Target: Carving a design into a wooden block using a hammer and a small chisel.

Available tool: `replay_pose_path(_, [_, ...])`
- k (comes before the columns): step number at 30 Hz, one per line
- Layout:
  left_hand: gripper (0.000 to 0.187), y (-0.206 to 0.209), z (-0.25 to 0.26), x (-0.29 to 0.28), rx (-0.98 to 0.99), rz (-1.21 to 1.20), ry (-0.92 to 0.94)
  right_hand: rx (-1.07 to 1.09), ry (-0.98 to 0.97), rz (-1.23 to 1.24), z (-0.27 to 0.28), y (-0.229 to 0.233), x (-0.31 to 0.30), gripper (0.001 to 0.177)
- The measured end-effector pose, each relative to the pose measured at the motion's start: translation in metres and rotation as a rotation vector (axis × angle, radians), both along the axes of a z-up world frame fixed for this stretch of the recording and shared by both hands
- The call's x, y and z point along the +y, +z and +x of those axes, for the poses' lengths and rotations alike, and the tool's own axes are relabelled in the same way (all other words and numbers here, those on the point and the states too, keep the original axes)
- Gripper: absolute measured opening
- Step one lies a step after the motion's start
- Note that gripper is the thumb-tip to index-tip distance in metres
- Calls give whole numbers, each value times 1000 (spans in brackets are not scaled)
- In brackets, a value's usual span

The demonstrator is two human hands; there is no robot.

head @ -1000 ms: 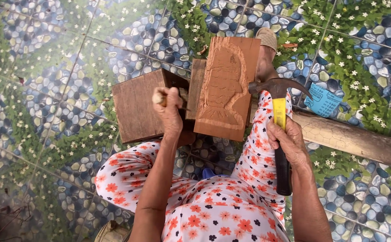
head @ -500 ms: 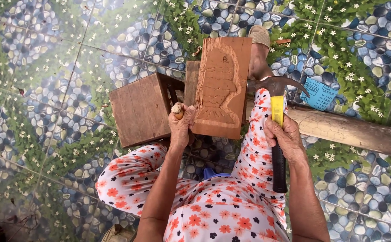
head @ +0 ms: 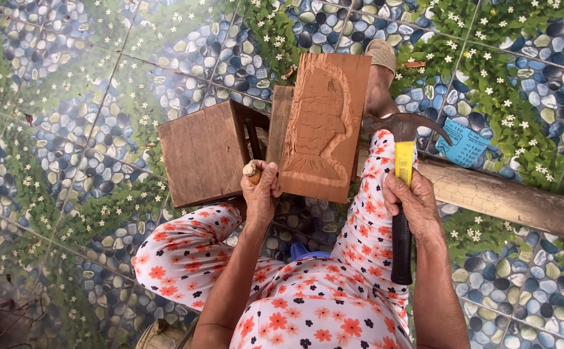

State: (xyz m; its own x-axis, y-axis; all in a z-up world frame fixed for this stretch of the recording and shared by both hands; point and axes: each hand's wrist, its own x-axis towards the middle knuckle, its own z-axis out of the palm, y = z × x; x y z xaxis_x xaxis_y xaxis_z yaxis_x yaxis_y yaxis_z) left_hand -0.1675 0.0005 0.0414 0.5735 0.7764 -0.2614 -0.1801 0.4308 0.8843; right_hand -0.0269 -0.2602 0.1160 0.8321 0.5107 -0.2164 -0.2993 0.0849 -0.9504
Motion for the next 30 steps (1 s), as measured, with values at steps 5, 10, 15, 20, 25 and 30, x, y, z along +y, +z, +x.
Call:
replay_pose_path(5, [15,67,-8,33,37,94,28,1,-11,0,-1,-1,-2,18])
replay_pose_path(10, [17,112,-21,106,283,602,-93,28,-30,0,-3,9,-2,16])
replay_pose_path(15, [5,-6,-29,167,1132,1167,-289,15,-39,4,-5,25,1,17])
replay_pose_path(20, [6,1,-27,165,1060,1194,-274,33,-41,20,-4,29,2,16])
replay_pose_path(25, [9,-17,-29,164,1155,1157,-273,35,-29,34,-2,15,0,15])
replay_pose_path(30, [19,-19,-29,148,1223,1188,-384,47,-28,38,-4,10,-1,15])
